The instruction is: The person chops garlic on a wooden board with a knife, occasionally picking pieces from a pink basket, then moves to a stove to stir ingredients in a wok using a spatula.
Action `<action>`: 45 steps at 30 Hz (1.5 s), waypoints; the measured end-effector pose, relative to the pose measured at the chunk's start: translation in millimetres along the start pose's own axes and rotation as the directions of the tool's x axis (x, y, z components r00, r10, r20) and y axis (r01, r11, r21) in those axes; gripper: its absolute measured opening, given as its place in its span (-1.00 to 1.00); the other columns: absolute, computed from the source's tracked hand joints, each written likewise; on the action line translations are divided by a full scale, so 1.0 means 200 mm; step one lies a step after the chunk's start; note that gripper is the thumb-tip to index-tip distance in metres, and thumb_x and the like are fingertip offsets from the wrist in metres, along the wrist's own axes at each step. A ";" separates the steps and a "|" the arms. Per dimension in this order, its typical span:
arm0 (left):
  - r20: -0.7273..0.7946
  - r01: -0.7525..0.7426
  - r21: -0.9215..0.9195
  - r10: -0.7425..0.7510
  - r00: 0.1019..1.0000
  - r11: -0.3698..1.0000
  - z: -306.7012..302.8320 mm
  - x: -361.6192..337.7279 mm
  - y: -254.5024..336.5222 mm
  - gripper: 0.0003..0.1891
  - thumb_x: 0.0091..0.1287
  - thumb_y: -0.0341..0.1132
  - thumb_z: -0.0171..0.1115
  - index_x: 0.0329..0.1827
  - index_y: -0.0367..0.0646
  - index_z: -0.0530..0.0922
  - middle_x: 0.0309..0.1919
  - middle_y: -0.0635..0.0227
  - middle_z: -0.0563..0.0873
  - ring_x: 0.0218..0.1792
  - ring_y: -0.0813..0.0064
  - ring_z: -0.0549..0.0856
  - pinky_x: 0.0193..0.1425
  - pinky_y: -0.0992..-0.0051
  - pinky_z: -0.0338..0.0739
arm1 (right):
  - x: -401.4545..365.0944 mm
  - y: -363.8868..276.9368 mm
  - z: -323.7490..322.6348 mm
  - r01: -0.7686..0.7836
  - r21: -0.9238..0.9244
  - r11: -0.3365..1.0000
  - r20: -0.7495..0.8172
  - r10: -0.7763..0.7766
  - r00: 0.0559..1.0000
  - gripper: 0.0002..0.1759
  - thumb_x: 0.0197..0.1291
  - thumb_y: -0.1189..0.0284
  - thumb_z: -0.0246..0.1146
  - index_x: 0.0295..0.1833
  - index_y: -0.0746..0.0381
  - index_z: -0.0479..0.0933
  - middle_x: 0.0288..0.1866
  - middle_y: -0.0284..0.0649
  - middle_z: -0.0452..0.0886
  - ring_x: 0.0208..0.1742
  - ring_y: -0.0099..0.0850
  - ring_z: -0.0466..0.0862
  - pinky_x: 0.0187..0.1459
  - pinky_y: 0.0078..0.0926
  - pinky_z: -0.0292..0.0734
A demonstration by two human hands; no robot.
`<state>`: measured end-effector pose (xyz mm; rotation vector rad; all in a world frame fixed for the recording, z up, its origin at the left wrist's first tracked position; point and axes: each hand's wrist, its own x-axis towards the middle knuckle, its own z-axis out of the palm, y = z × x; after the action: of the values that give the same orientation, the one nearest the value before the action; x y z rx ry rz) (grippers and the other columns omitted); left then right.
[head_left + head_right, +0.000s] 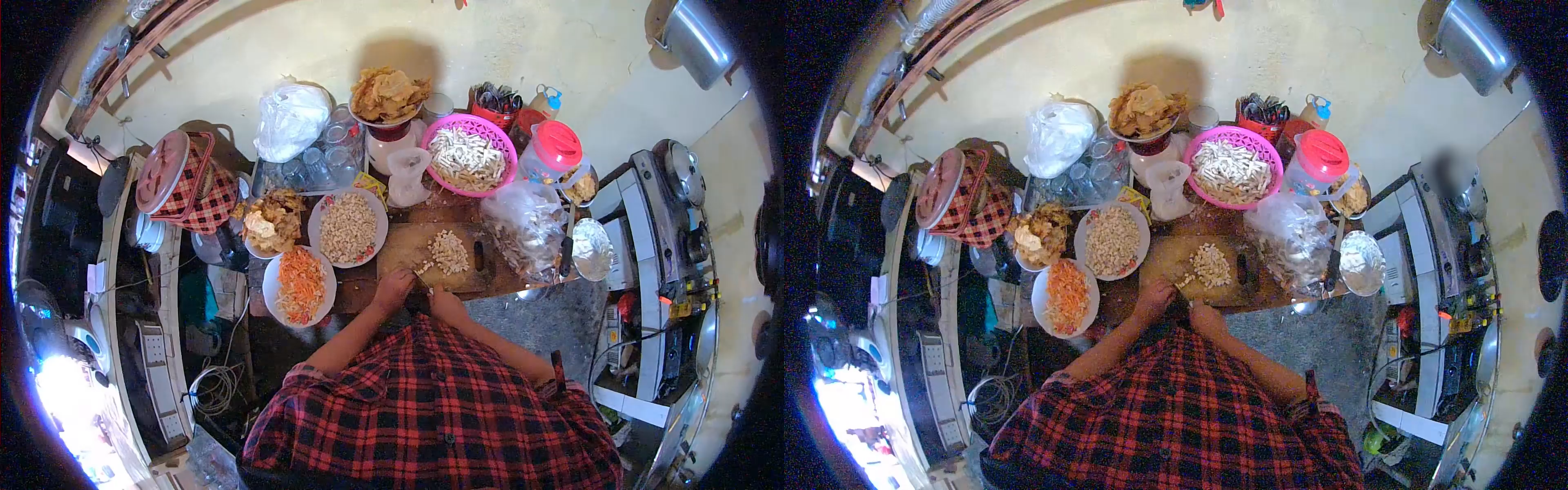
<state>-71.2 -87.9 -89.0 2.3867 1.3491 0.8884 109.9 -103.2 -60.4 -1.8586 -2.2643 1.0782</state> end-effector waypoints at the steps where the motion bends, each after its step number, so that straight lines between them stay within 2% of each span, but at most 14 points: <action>1: 0.004 -0.004 -0.001 0.004 1.000 1.000 0.00 0.00 0.00 -0.86 0.09 -0.40 0.16 -0.32 -0.25 0.48 -0.30 0.17 0.56 -0.17 0.18 0.56 -0.12 0.31 0.49 | 0.02 0.01 0.01 0.011 -0.015 1.000 0.002 -0.011 1.000 -0.63 0.24 0.24 -0.03 -0.09 0.37 0.23 -0.49 0.19 0.54 -0.42 0.16 0.56 -0.41 0.04 0.45; 3: 0.060 0.084 -0.025 -0.083 0.995 0.996 0.01 0.00 0.00 -0.88 0.09 -0.41 0.17 -0.34 -0.25 0.48 -0.32 0.17 0.56 -0.19 0.17 0.56 -0.13 0.31 0.49 | 0.02 0.01 0.01 0.016 -0.026 1.000 -0.004 -0.016 1.000 -0.63 0.24 0.24 -0.03 -0.09 0.36 0.24 -0.49 0.19 0.54 -0.42 0.15 0.57 -0.40 0.03 0.45; 12: 0.074 0.041 -0.047 -0.037 0.997 0.998 0.04 0.04 -0.04 -0.86 0.11 -0.38 0.17 -0.30 -0.23 0.53 -0.36 0.18 0.57 -0.20 0.15 0.56 -0.15 0.27 0.48 | -0.05 0.11 -0.20 -0.010 0.046 0.999 -0.105 0.014 0.994 -0.67 0.22 0.25 -0.01 -0.16 0.35 0.33 -0.49 0.17 0.53 -0.37 0.15 0.55 -0.35 0.04 0.42; 16: 0.003 -0.076 -0.048 0.076 0.997 0.996 0.02 0.18 0.01 -0.88 0.12 -0.37 0.17 -0.32 -0.21 0.53 -0.39 0.19 0.57 -0.24 0.16 0.57 -0.19 0.26 0.48 | -0.10 0.17 -0.33 0.064 0.219 0.974 -0.286 0.001 0.958 -0.65 0.24 0.24 -0.03 -0.15 0.37 0.33 -0.45 0.23 0.51 -0.32 0.20 0.52 -0.31 0.06 0.37; 22: 0.206 0.061 -0.142 -0.031 0.978 0.988 -0.11 0.49 0.17 -0.83 0.03 -0.33 0.21 -0.32 -0.18 0.53 -0.43 0.23 0.58 -0.36 0.15 0.60 -0.24 0.28 0.50 | -0.17 0.28 -0.43 -0.050 0.289 0.956 -0.275 0.133 0.952 -0.58 0.26 0.20 -0.04 -0.12 0.42 0.32 -0.35 0.28 0.51 -0.24 0.20 0.51 -0.24 0.07 0.35; 24: -0.045 -0.114 -0.034 0.112 0.993 0.993 -0.19 0.69 0.21 -0.81 0.01 -0.36 0.21 -0.30 -0.18 0.53 -0.40 0.21 0.58 -0.32 0.16 0.59 -0.21 0.29 0.50 | -0.20 0.27 -0.46 -0.067 0.292 0.954 -0.286 0.154 0.946 -0.57 0.26 0.19 -0.03 -0.12 0.43 0.32 -0.33 0.28 0.51 -0.23 0.20 0.51 -0.22 0.07 0.35; 28: -0.175 -0.123 -0.141 0.098 0.980 0.982 -0.04 1.05 0.04 -0.81 0.01 -0.40 0.20 -0.28 -0.20 0.53 -0.37 0.17 0.58 -0.27 0.15 0.58 -0.18 0.28 0.49 | -0.24 0.22 -0.53 -0.122 0.255 0.959 -0.205 0.177 0.963 -0.58 0.23 0.19 0.00 -0.19 0.41 0.35 -0.38 0.25 0.51 -0.25 0.18 0.51 -0.24 0.06 0.36; 30: -0.112 -0.009 -0.133 -0.006 0.994 0.991 -0.01 1.23 -0.02 -0.79 0.02 -0.42 0.19 -0.25 -0.22 0.53 -0.30 0.13 0.59 -0.22 0.13 0.57 -0.15 0.27 0.49 | -0.23 0.23 -0.54 -0.175 0.216 0.961 -0.161 0.212 0.964 -0.59 0.22 0.18 0.01 -0.21 0.40 0.35 -0.39 0.24 0.52 -0.27 0.18 0.52 -0.25 0.06 0.36; 34: -0.063 -0.040 -0.114 0.033 0.997 0.993 0.22 1.47 -0.27 -0.78 0.01 -0.38 0.20 -0.26 -0.25 0.54 -0.29 0.08 0.60 -0.22 0.09 0.57 -0.15 0.24 0.49 | -0.20 0.30 -0.47 -0.178 0.204 0.963 -0.122 0.205 0.971 -0.59 0.20 0.14 0.05 -0.19 0.32 0.37 -0.38 0.18 0.55 -0.30 0.15 0.54 -0.25 0.05 0.40; 36: 0.246 0.112 0.108 -0.135 0.960 0.988 0.26 1.53 -0.30 -0.78 0.00 -0.34 0.21 -0.32 -0.26 0.57 -0.31 0.04 0.61 -0.22 0.09 0.59 -0.14 0.22 0.48 | -0.22 0.29 -0.50 -0.193 0.227 0.955 -0.106 0.221 0.970 -0.60 0.19 0.14 0.06 -0.20 0.32 0.39 -0.38 0.17 0.55 -0.30 0.14 0.54 -0.25 0.04 0.41; 39: 0.355 0.183 0.314 -0.294 0.888 0.932 0.28 1.60 -0.30 -0.80 -0.02 -0.30 0.21 -0.40 -0.27 0.58 -0.35 0.05 0.62 -0.23 0.10 0.60 -0.15 0.20 0.48 | -0.24 0.29 -0.51 -0.223 0.220 0.950 -0.084 0.246 0.966 -0.63 0.20 0.19 0.03 -0.20 0.33 0.39 -0.38 0.16 0.54 -0.32 0.13 0.54 -0.29 0.04 0.41; 42: 0.384 0.129 0.299 -0.243 0.891 0.946 0.26 1.60 -0.31 -0.84 0.01 -0.30 0.22 -0.44 -0.22 0.59 -0.37 0.09 0.62 -0.25 0.11 0.59 -0.15 0.19 0.48 | -0.23 0.29 -0.52 -0.213 0.219 0.952 -0.093 0.238 0.967 -0.62 0.20 0.18 0.03 -0.16 0.32 0.40 -0.35 0.15 0.55 -0.29 0.10 0.55 -0.25 0.01 0.42; 43: 0.383 0.133 0.299 -0.246 0.890 0.945 0.25 1.58 -0.31 -0.84 0.01 -0.30 0.22 -0.44 -0.22 0.59 -0.37 0.09 0.62 -0.25 0.11 0.59 -0.15 0.19 0.48 | -0.24 0.28 -0.53 -0.208 0.231 0.950 -0.101 0.236 0.966 -0.62 0.20 0.17 0.04 -0.16 0.32 0.41 -0.34 0.14 0.55 -0.27 0.09 0.55 -0.23 0.01 0.42; 45: 0.042 0.008 0.138 -0.014 0.999 0.990 0.18 1.52 -0.26 -0.84 0.09 -0.30 0.20 -0.42 -0.22 0.57 -0.40 0.12 0.60 -0.29 0.12 0.58 -0.17 0.19 0.47 | -0.23 0.28 -0.53 -0.199 0.243 0.949 -0.106 0.230 0.967 -0.61 0.20 0.17 0.04 -0.15 0.32 0.42 -0.33 0.14 0.55 -0.25 0.09 0.55 -0.22 0.00 0.41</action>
<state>31.2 198.8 -26.7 2.4821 1.4492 0.7593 215.6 -88.4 10.1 -2.0440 -1.8114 1.1473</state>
